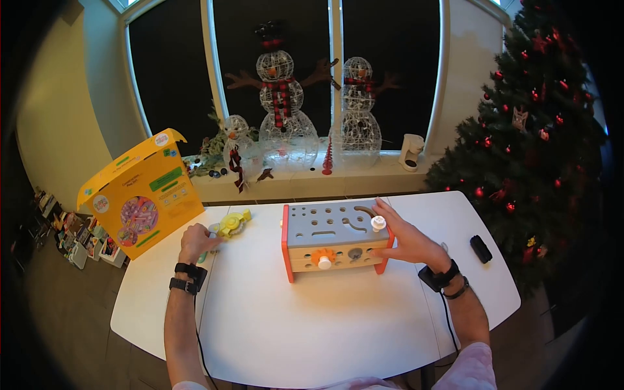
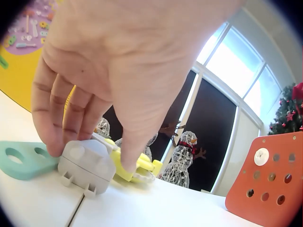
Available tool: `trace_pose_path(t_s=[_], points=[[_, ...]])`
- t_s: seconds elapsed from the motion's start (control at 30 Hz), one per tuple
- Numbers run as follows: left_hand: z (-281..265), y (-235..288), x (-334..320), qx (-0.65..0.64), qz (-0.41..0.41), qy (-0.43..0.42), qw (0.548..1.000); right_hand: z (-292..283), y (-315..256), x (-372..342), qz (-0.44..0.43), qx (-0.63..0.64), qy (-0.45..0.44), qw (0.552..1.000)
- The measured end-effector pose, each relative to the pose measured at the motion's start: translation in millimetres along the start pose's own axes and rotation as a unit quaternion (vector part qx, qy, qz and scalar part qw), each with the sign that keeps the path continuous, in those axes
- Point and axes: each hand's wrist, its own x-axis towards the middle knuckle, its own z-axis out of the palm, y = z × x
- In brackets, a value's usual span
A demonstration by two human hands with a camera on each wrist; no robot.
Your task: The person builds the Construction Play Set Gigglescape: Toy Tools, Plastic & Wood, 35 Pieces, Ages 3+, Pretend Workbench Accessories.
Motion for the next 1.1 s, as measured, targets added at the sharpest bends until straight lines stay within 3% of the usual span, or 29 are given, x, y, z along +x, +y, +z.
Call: trace_pose_path(t_s=[0.17, 0.23, 0.27, 0.33, 0.37, 0.43, 0.53, 0.63, 0.9, 0.97, 1.1], points=[[9, 11, 13, 0.045, -0.002, -0.018, 0.999, 2, 7, -3, 0.008, -0.021, 0.009, 1.000], [8, 14, 11, -0.032, 0.034, 0.017, 0.999, 3, 9, -2, 0.004, -0.022, 0.004, 1.000], [7, 16, 12, -0.031, 0.035, 0.018, 0.999, 3, 9, -2, 0.004, -0.021, 0.005, 1.000], [-4, 36, 9, -0.207, 0.098, -0.017, 0.973, 2, 8, -2, 0.008, -0.020, 0.000, 1.000], [-8, 48, 6, -0.208, 0.095, -0.017, 0.973, 3, 8, -1, 0.007, -0.020, -0.003, 1.000], [-15, 78, 0, -0.457, 0.156, -0.058, 0.873, 3, 9, -1, 0.006, -0.009, 0.003, 1.000], [-47, 136, -27, -0.502, 0.219, -0.081, 0.833, 2, 4, 0, 0.015, -0.004, 0.002, 1.000], [-46, 171, -32, -0.523, 0.267, -0.098, 0.803, 2, 1, 0, 0.005, 0.000, 0.005, 1.000], [-11, 205, -23, -0.498, 0.353, -0.065, 0.789, 2, 5, -1, -0.005, 0.004, 0.009, 1.000], [-15, 205, -31, -0.412, 0.394, -0.016, 0.821, 3, 5, -3, 0.001, 0.007, 0.006, 1.000], [-15, 203, -31, -0.369, 0.411, -0.002, 0.834, 4, 5, -1, -0.008, 0.013, 0.012, 1.000]])
